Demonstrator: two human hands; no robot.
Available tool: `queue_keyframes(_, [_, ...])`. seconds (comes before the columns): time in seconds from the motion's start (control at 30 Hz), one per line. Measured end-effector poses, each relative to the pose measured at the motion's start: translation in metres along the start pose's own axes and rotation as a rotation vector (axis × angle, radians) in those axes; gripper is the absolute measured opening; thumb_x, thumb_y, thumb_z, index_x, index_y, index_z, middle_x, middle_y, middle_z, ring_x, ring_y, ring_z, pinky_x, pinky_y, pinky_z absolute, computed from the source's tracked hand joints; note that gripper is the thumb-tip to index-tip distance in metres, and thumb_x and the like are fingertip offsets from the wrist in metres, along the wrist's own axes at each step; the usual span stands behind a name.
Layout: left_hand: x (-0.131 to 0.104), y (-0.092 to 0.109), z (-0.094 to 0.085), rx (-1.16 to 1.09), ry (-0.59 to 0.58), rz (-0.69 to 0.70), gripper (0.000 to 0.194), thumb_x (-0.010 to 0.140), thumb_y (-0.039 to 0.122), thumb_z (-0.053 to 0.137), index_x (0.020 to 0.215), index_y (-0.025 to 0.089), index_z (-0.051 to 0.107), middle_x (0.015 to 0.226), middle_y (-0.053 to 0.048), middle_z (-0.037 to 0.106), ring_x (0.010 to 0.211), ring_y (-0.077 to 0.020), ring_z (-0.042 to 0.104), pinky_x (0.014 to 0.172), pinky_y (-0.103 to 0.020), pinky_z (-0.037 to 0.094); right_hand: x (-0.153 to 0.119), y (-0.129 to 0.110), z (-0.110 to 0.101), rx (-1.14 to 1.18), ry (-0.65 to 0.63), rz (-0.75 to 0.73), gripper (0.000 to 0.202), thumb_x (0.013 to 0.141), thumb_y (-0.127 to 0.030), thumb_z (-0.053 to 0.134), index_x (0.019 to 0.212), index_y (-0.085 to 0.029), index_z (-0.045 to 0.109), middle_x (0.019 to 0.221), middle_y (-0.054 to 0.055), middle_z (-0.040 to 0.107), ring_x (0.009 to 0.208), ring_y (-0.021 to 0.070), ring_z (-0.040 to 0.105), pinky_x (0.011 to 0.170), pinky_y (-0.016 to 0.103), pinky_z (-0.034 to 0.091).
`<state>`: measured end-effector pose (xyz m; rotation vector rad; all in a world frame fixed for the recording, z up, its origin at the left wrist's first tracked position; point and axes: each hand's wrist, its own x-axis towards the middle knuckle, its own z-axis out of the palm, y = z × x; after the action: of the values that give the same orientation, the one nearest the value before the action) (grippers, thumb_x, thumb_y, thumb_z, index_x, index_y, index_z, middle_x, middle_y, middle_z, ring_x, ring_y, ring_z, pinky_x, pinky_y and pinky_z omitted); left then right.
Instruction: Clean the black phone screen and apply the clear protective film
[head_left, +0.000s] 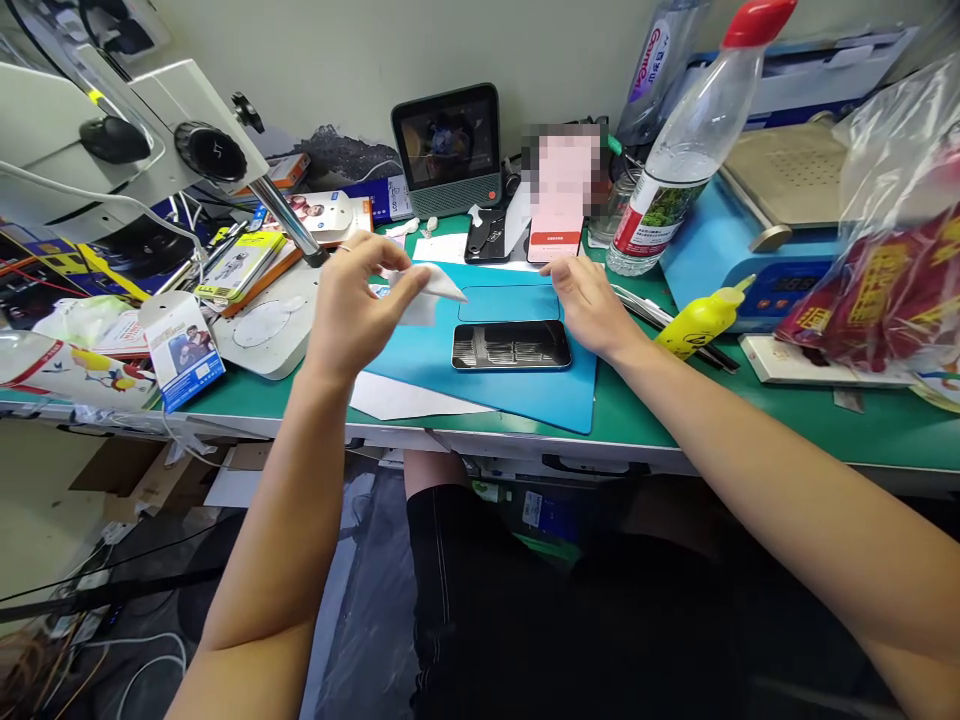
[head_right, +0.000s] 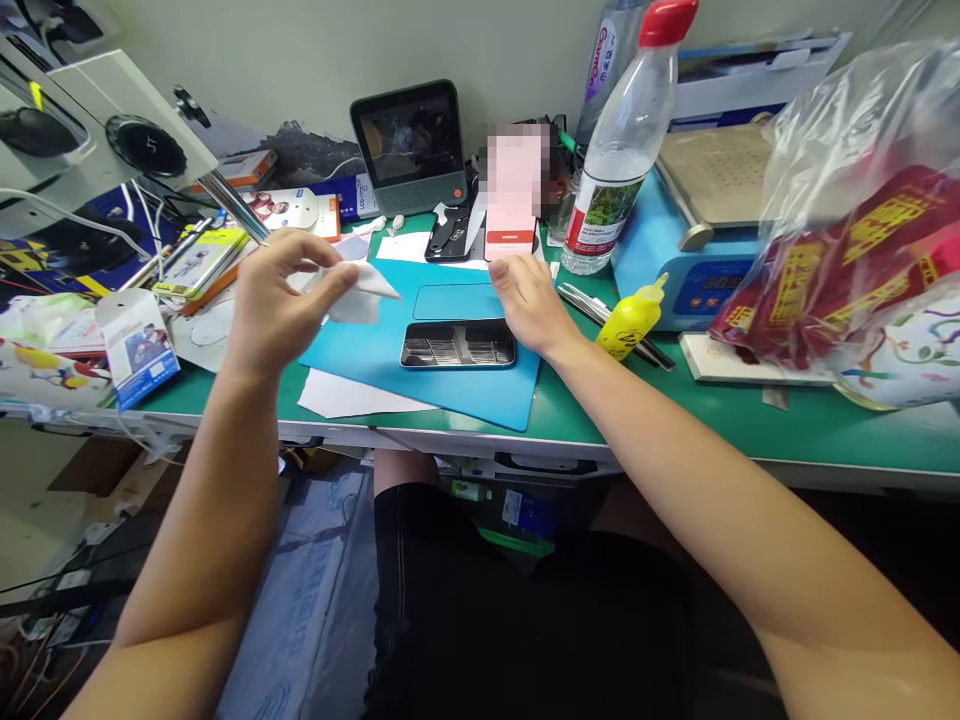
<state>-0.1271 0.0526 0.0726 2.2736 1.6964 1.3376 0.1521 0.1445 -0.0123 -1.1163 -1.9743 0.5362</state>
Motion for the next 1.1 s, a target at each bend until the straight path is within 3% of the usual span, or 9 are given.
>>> queue_keyframes(0.1, [0.003, 0.001, 0.000, -0.045, 0.036, -0.003, 0.021, 0.095, 0.037, 0.072, 0.086, 0.026, 0.057, 0.091, -0.001, 0.067, 0.087, -0.0196, 0.063, 0.084, -0.037, 0.054, -0.001, -0.002, -0.001, 0.017, -0.001, 0.002, 0.081, 0.095, -0.086, 0.014, 0.111, -0.028, 0.067, 0.124, 0.012, 0.069, 0.125, 0.0331, 0.056, 0.114, 0.055, 0.038])
queue_keyframes(0.23, [0.001, -0.010, 0.021, -0.069, -0.064, -0.017, 0.021, 0.095, 0.038, 0.069, 0.088, 0.026, 0.054, 0.083, 0.000, 0.060, 0.076, -0.0168, 0.058, 0.068, -0.031, 0.050, -0.002, -0.004, -0.002, 0.025, 0.011, 0.020, 0.080, 0.094, -0.086, 0.014, 0.111, -0.029, 0.067, 0.123, 0.011, 0.069, 0.126, 0.0335, 0.055, 0.115, 0.056, 0.037])
queue_keyframes(0.43, [0.005, -0.017, 0.030, -0.169, -0.051, -0.058, 0.023, 0.096, 0.035, 0.068, 0.114, 0.029, 0.055, 0.094, -0.002, 0.063, 0.082, -0.0173, 0.065, 0.063, -0.028, 0.051, -0.004, -0.006, -0.003, 0.028, 0.000, 0.025, 0.081, 0.095, -0.084, 0.012, 0.116, -0.028, 0.067, 0.129, 0.012, 0.069, 0.128, 0.0337, 0.054, 0.116, 0.054, 0.037])
queue_keyframes(0.5, [0.000, -0.009, 0.032, -0.114, -0.014, -0.035, 0.027, 0.097, 0.032, 0.067, 0.121, 0.029, 0.055, 0.096, -0.002, 0.064, 0.084, -0.0182, 0.065, 0.068, -0.029, 0.053, -0.003, -0.007, -0.003, 0.025, -0.007, 0.029, 0.081, 0.095, -0.084, 0.012, 0.115, -0.028, 0.067, 0.129, 0.012, 0.068, 0.128, 0.0339, 0.054, 0.116, 0.055, 0.037])
queue_keyframes(0.57, [-0.012, 0.002, 0.036, -0.033, -0.067, 0.007, 0.029, 0.098, 0.028, 0.065, 0.125, 0.028, 0.056, 0.098, -0.003, 0.067, 0.089, -0.0198, 0.066, 0.076, -0.032, 0.055, -0.003, -0.007, -0.003, 0.024, -0.007, 0.024, 0.082, 0.095, -0.085, 0.012, 0.114, -0.028, 0.067, 0.127, 0.012, 0.068, 0.127, 0.0334, 0.054, 0.116, 0.054, 0.037])
queue_keyframes(0.73, [-0.059, 0.024, 0.048, 0.010, -0.421, 0.100, 0.036, 0.104, 0.037, 0.060, 0.138, 0.027, 0.056, 0.108, -0.006, 0.074, 0.102, -0.0248, 0.068, 0.093, -0.039, 0.055, -0.004, -0.006, -0.003, 0.039, 0.009, 0.010, 0.085, 0.092, -0.088, 0.011, 0.114, -0.028, 0.068, 0.124, 0.010, 0.068, 0.128, 0.0322, 0.055, 0.117, 0.051, 0.035])
queue_keyframes(0.87, [-0.078, 0.032, 0.049, 0.003, -0.385, 0.097, 0.039, 0.110, 0.043, 0.047, 0.145, 0.027, 0.056, 0.128, -0.009, 0.073, 0.120, -0.0273, 0.067, 0.104, -0.045, 0.054, -0.004, -0.007, -0.001, 0.042, -0.001, 0.000, 0.085, 0.092, -0.088, 0.010, 0.112, -0.028, 0.067, 0.120, 0.009, 0.067, 0.125, 0.0307, 0.055, 0.116, 0.050, 0.035])
queue_keyframes(1.0, [-0.082, 0.038, 0.060, 0.135, -0.491, 0.212, 0.047, 0.110, 0.046, 0.044, 0.143, 0.017, 0.061, 0.151, -0.016, 0.062, 0.146, -0.0339, 0.052, 0.124, -0.053, 0.040, -0.005, -0.008, -0.001, 0.030, 0.002, -0.006, 0.086, 0.093, -0.087, 0.008, 0.114, -0.027, 0.067, 0.120, 0.010, 0.067, 0.125, 0.0308, 0.055, 0.116, 0.050, 0.035])
queue_keyframes(1.1, [-0.084, 0.038, 0.063, 0.207, -0.512, 0.168, 0.053, 0.109, 0.047, 0.044, 0.150, 0.014, 0.056, 0.160, -0.019, 0.053, 0.153, -0.0357, 0.044, 0.129, -0.055, 0.033, -0.007, -0.009, -0.003, 0.029, 0.007, 0.014, 0.086, 0.092, -0.087, 0.008, 0.114, -0.028, 0.067, 0.122, 0.009, 0.066, 0.126, 0.0314, 0.054, 0.116, 0.050, 0.035])
